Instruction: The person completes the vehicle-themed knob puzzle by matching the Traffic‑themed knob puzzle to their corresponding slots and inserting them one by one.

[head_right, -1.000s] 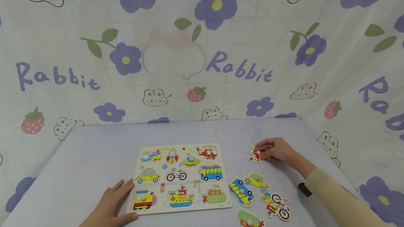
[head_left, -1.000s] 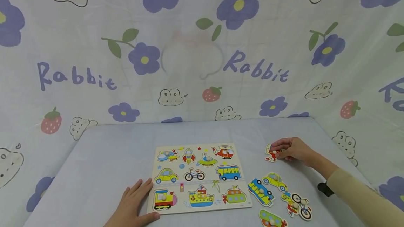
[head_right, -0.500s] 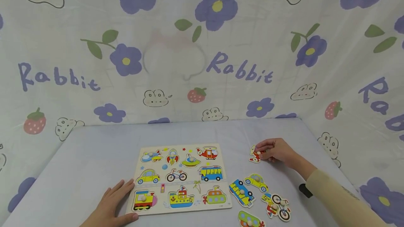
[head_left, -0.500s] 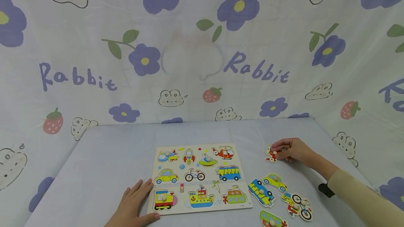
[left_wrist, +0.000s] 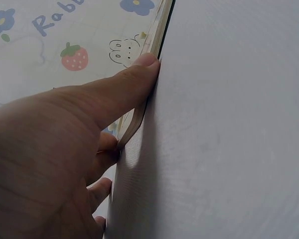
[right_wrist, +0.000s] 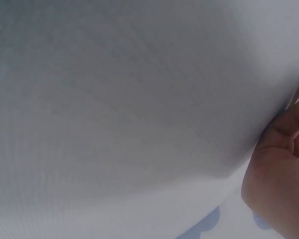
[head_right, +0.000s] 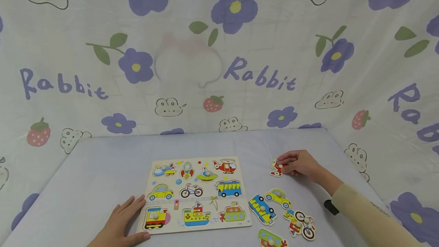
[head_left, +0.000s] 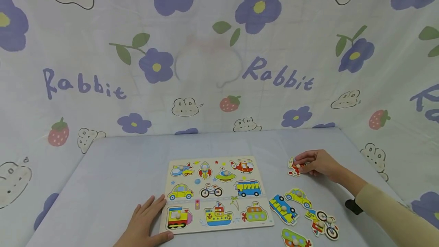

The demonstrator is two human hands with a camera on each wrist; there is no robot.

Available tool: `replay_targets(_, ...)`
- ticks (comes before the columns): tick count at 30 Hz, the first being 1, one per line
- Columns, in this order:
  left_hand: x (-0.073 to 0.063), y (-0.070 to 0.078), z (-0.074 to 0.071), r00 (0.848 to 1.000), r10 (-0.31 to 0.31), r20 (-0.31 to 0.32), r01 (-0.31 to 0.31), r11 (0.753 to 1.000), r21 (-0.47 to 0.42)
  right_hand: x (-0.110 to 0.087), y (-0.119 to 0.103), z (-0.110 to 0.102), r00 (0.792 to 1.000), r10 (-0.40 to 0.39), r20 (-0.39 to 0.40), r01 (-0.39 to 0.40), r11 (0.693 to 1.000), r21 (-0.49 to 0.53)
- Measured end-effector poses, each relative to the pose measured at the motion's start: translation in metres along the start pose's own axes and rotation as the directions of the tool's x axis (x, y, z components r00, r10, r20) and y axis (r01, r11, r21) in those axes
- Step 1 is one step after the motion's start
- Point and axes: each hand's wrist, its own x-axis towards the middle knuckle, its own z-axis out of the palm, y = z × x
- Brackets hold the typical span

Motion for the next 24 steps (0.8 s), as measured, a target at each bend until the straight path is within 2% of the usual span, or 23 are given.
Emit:
replay_targets(16,0.0022,-0.004,0.0065,1.0,0.01,-0.03,-0.01,1.0,0.014,-0.0007,-0.0032,-0.0013,0.999,0.028,-0.02,-0.027,0.999,0.018)
replay_targets(24,0.003,-0.0044,0.0059,1.0,-0.007,-0.023,0.008,1.0,0.014,-0.0001,-0.0022,-0.0009,0.999,0.038,-0.024,-0.038,0.999,0.022)
